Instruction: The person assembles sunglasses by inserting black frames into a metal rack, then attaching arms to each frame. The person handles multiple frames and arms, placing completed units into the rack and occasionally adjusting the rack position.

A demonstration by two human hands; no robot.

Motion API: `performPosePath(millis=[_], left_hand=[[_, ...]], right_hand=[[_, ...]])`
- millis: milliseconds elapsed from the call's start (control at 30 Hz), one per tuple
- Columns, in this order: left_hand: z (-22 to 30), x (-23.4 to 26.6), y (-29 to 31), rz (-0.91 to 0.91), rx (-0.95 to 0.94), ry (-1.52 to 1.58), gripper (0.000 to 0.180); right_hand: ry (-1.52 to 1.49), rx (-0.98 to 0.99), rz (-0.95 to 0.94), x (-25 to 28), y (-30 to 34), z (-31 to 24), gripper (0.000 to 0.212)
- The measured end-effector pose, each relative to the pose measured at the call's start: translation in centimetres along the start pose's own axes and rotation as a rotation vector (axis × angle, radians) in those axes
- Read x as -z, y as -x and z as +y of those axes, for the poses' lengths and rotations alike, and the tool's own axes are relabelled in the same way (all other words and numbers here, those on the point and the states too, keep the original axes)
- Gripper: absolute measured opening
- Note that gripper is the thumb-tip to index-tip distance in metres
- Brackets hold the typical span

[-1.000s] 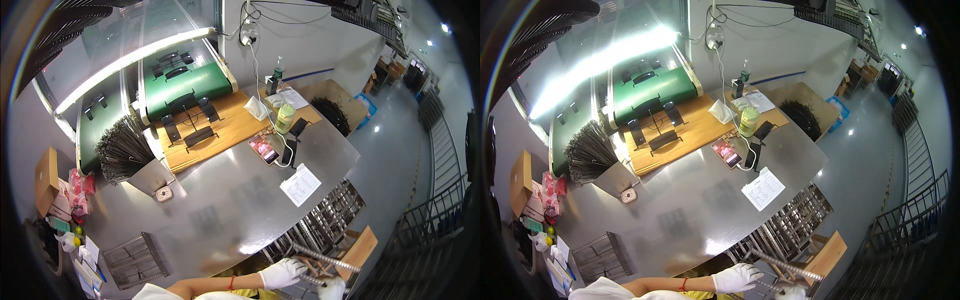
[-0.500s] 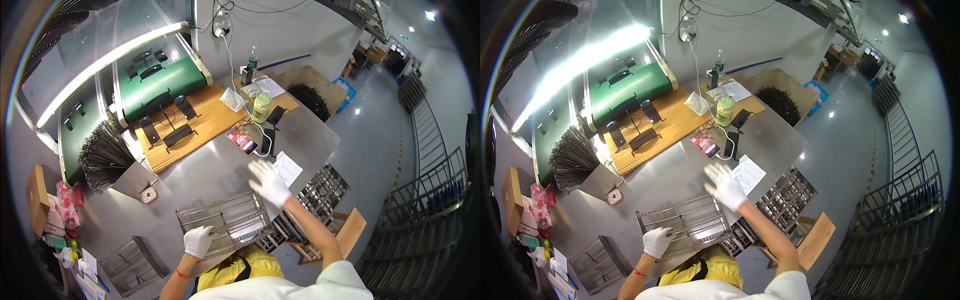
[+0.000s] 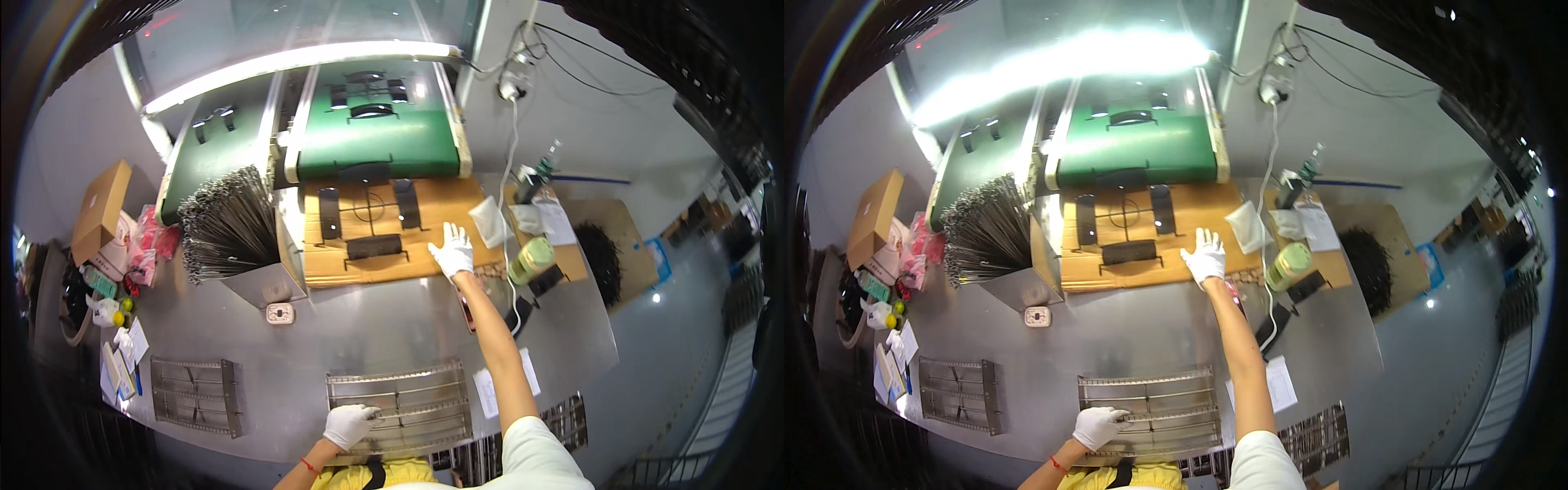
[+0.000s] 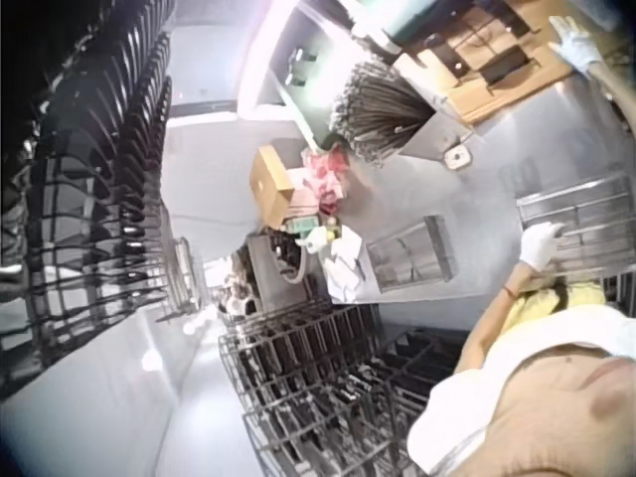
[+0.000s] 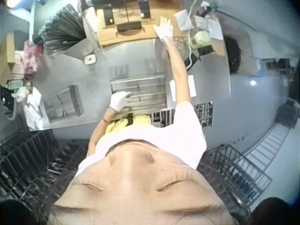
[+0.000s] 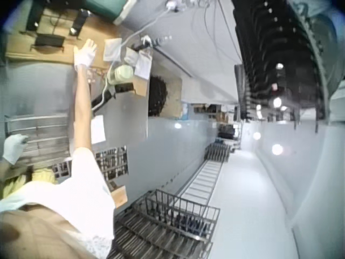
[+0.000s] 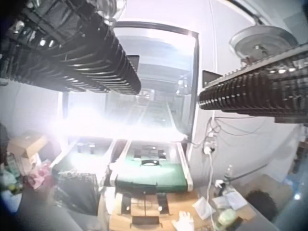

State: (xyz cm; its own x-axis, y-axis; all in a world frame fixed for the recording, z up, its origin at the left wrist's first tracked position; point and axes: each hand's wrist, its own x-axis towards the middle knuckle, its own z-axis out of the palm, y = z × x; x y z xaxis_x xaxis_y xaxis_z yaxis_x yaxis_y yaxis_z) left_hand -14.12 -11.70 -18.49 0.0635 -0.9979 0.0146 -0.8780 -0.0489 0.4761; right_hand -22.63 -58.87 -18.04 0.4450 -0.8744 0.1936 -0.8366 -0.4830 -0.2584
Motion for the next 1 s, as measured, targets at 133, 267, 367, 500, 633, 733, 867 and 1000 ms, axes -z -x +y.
performPosePath(millis=[133, 267, 367, 500, 633, 733, 867, 1000], left_hand=[[0.2, -0.5, -1.8, 0.008, -0.006, 0.01, 0.029], [0.3, 0.7, -2.7, -0.052, -0.015, -0.024, 0.031], [0.1, 0.9, -2.4, 0.019, -0.054, 0.042, 0.033], [-0.5, 2.7, -3.7, 0.153, -0.003, 0.246, 0.03], [0.0, 7.3, -7.5, 0.258, 0.504, 1.207, 0.048], [-0.1, 7.9, -10.5, 0.401, 0.19, 1.504, 0.069], [6.2, 9.2, -10.9, 0.427, 0.015, 1.334, 0.097], [3.3, 12.1, -7.4, 0.362, 0.125, 1.16, 0.079]], right_hand=[[-0.297, -0.147, -0.077, -1.7, -7.1, -5.8, 0.099], [-0.355, -0.244, 0.023, -4.0, -9.2, -8.5, 0.109], [-0.468, -0.338, 0.063, -3.6, -8.0, -9.5, 0.102], [-0.82, -0.393, 0.083, -1.9, -3.1, -7.6, 0.089], [-0.91, -0.299, 0.063, 2.4, 8.1, -4.5, 0.083], [-0.98, -0.271, -0.271, 11.7, 17.3, -9.5, 0.074], [-0.236, -0.176, -0.334, 13.4, 25.7, -15.8, 0.053], [-0.422, 0.079, -0.105, 14.5, 29.9, -18.1, 0.057]])
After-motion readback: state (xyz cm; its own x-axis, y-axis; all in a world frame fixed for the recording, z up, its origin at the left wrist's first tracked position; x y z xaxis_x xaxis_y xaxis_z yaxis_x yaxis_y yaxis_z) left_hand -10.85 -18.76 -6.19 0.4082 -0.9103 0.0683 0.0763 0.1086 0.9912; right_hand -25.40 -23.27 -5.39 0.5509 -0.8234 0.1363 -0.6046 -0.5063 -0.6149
